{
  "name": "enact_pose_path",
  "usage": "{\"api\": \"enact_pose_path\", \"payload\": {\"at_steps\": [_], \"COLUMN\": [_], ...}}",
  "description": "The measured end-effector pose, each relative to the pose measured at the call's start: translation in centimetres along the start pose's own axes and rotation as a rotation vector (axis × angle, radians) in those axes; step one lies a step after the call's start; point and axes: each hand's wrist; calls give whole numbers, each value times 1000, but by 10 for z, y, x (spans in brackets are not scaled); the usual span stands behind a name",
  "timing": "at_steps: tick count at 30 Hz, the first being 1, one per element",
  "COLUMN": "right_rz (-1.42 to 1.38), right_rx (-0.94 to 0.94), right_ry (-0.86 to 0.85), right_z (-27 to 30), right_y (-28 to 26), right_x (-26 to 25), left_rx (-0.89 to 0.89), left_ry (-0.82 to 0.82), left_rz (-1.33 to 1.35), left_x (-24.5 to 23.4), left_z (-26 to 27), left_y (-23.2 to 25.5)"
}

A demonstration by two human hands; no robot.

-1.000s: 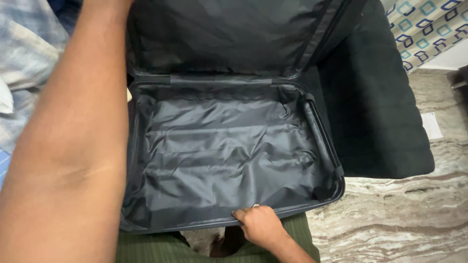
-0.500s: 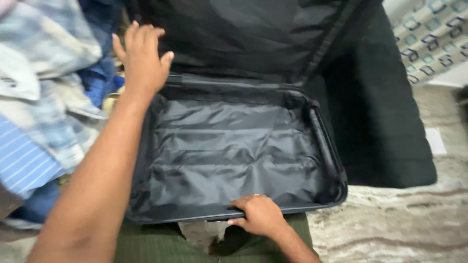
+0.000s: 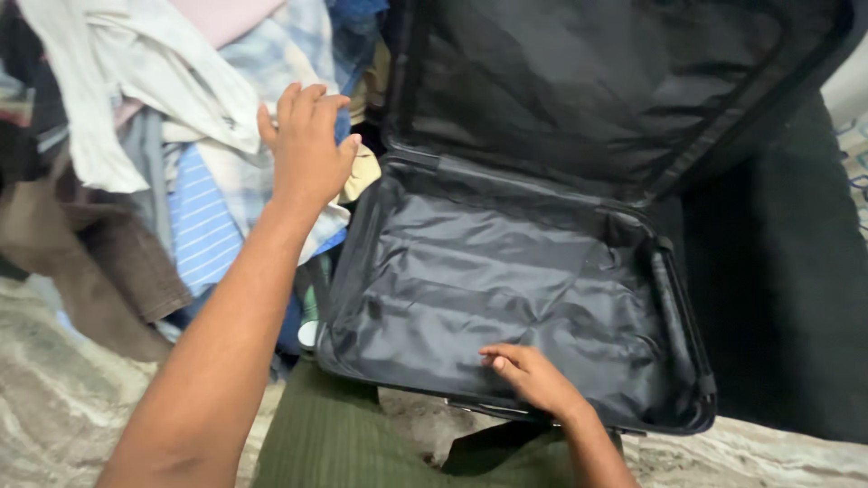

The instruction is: The person folds white garments and places them neatly into a black and blue suitcase.

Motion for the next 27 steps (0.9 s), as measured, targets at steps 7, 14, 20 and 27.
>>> {"api": "enact_pose_path", "payload": {"at_steps": [7, 14, 20, 27], "right_rz": [-167, -117, -32, -307], "right_rx": [-213, -204, -125, -80], "right_ry": [-15, -101, -153, -87], "right_z": [-38, -73, -66, -79], "right_y": [-65, -107, -97, -60], "right_x": [35, 74, 83, 90], "left_rx": [1, 73, 106, 182], "left_ry": [27, 75, 96, 199], "left_rz": [-162, -425, -429, -253], "left_x": [-43, -62, -76, -73], "left_z": [12, 29, 39, 40], "left_y": [-45, -80, -79, -15]}}
Point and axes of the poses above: each hand's wrist, its own z-axis away from the middle knuckle, its own x-axis out of the palm, y = z × x
